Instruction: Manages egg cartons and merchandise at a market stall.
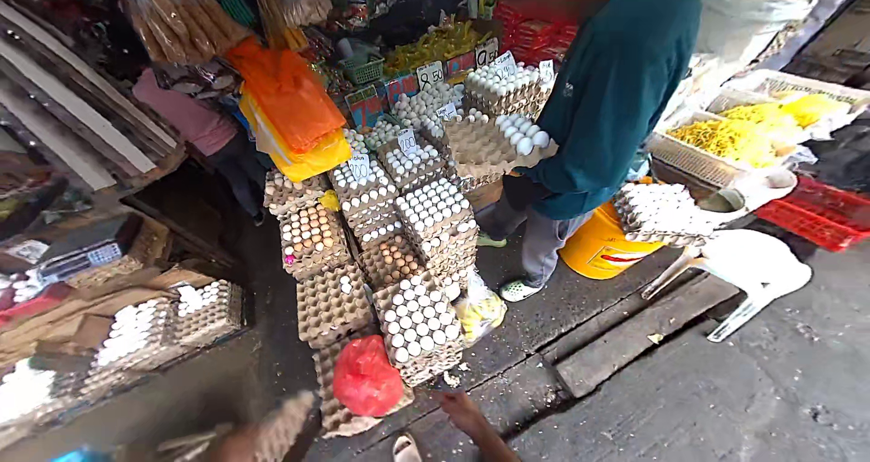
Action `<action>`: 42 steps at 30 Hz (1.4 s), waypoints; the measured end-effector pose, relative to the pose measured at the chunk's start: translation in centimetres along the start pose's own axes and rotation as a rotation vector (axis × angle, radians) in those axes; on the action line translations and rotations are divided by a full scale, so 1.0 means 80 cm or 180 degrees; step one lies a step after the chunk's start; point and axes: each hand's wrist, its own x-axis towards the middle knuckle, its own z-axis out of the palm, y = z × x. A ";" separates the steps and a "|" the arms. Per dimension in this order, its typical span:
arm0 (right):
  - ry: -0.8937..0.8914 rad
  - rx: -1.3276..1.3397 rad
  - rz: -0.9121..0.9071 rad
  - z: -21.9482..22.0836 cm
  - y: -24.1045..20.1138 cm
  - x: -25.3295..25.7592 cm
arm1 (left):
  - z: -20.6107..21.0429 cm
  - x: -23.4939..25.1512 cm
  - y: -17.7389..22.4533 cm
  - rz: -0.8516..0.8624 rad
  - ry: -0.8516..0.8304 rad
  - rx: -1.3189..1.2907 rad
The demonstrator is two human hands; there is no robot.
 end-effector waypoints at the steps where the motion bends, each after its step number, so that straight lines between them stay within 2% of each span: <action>1: 0.0211 0.0148 0.0103 -0.040 0.021 -0.029 | -0.005 -0.018 0.013 -0.0286 0.0195 -0.0195; 3: 0.0737 0.0348 0.0264 -0.113 0.072 -0.082 | 0.011 -0.006 0.010 -0.0867 0.1146 -0.0397; 4: 0.0989 0.0415 0.0319 -0.149 0.094 -0.109 | 0.024 0.006 0.017 -0.1105 0.1443 -0.0313; 5: 0.1234 0.0474 0.0349 -0.184 0.113 -0.134 | 0.034 0.008 0.037 -0.1240 0.1512 -0.0205; 6: 0.1476 0.0535 0.0358 -0.216 0.130 -0.157 | 0.046 0.003 0.063 -0.1289 0.1398 -0.0009; 8: 0.1867 0.0777 0.0340 -0.271 0.159 -0.199 | 0.068 -0.014 0.124 -0.1458 0.0845 0.0472; 10: 0.2084 0.1094 0.0316 -0.307 0.181 -0.243 | 0.079 -0.032 0.177 -0.1561 0.0511 0.0662; 14: 0.2157 0.1393 0.0288 -0.362 0.214 -0.298 | 0.081 -0.040 0.274 -0.1515 0.0507 0.1096; 19: 0.2031 0.1368 0.0200 -0.440 0.245 -0.328 | 0.116 -0.053 0.453 -0.0997 0.0239 0.1466; 21: 0.2086 0.1365 0.0059 -0.482 0.255 -0.337 | 0.135 -0.069 0.551 -0.0658 0.0099 0.1627; 23: 0.2144 0.1341 -0.0064 -0.532 0.270 -0.348 | 0.155 -0.051 0.649 -0.0299 -0.0119 0.1918; 27: 0.2263 0.1416 0.0110 -0.637 0.312 -0.390 | 0.181 -0.009 0.893 0.0664 -0.0685 0.2884; 30: 0.2370 0.1581 0.0371 -0.705 0.348 -0.446 | 0.191 -0.027 1.077 0.1799 -0.0327 0.2445; 33: 0.2749 0.1966 0.0481 -0.775 0.387 -0.513 | 0.213 -0.077 1.239 0.2916 0.0198 0.1952; 37: 0.3359 0.3482 0.0183 -0.862 0.402 -0.576 | 0.248 -0.151 1.398 0.4163 0.0487 0.1898; 40: 0.3043 0.4399 -0.0271 -0.937 0.414 -0.588 | 0.280 -0.176 1.478 0.4904 0.0511 0.2072; 42: 0.2626 0.4541 -0.0368 -0.983 0.428 -0.583 | 0.306 -0.178 1.504 0.5213 0.0491 0.2168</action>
